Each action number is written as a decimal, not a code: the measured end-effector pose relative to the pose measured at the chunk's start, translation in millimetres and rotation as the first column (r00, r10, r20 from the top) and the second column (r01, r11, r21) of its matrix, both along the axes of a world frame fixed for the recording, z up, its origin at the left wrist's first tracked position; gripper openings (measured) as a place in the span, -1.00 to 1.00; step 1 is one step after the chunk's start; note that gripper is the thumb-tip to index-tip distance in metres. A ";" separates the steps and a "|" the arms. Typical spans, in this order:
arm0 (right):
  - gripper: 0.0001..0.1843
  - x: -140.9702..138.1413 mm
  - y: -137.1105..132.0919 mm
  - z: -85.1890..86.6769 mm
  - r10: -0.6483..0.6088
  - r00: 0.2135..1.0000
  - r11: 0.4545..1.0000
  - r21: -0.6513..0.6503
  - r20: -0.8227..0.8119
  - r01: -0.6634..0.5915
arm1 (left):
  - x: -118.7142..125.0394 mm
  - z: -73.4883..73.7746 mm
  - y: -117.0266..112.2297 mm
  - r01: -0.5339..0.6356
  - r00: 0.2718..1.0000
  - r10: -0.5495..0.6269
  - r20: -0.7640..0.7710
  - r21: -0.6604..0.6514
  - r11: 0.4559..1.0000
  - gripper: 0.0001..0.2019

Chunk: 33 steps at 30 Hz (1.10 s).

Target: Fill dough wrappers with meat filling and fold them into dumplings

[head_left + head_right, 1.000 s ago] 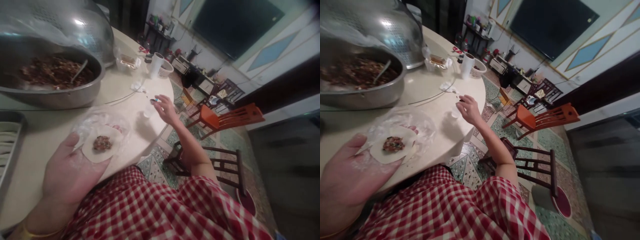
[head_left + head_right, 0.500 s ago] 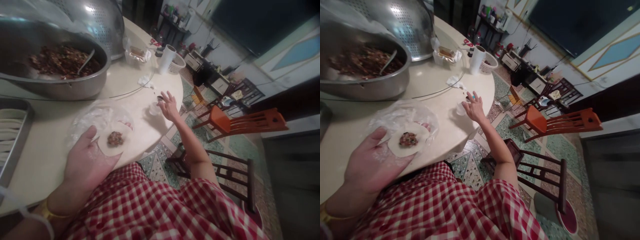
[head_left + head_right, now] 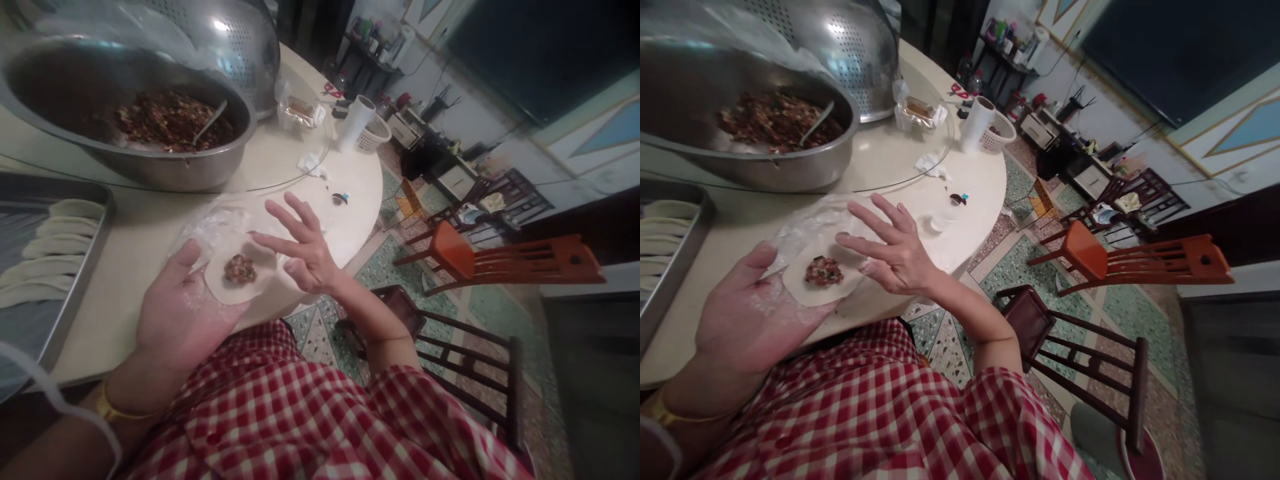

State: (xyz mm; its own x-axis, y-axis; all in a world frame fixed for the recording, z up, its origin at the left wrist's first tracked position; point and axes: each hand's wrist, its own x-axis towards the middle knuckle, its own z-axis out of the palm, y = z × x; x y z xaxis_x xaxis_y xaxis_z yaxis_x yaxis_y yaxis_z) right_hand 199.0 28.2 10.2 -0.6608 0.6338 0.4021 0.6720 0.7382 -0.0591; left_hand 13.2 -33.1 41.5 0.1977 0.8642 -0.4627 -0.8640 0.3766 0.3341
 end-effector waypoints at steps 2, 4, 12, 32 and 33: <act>-0.48 -10.4 3.5 0.5 0.016 0.998 1.000 0.008 0.061 -0.017 | -3.3 0.0 -2.4 0.000 1.000 -0.001 0.023 0.032 0.999 -0.51; -0.46 -13.4 5.6 0.2 0.030 0.997 0.999 0.011 0.076 -0.031 | -7.7 -0.2 -4.0 -0.015 0.999 0.013 0.038 0.050 0.999 -0.50; -0.46 -4.8 3.6 -2.2 0.013 1.000 1.000 0.029 -0.007 -0.013 | -13.9 1.1 -3.9 -0.030 0.999 0.030 0.037 0.003 1.000 -0.48; -0.57 46.4 18.1 -12.5 -0.266 0.951 0.961 0.028 -0.158 0.274 | -23.7 5.9 3.7 -0.122 0.993 0.120 0.021 0.165 0.979 -0.44; -0.56 59.8 25.2 -10.8 -0.383 0.905 0.920 0.010 -0.184 0.391 | -22.9 6.2 3.9 -0.132 0.991 0.129 0.031 0.149 0.980 -0.45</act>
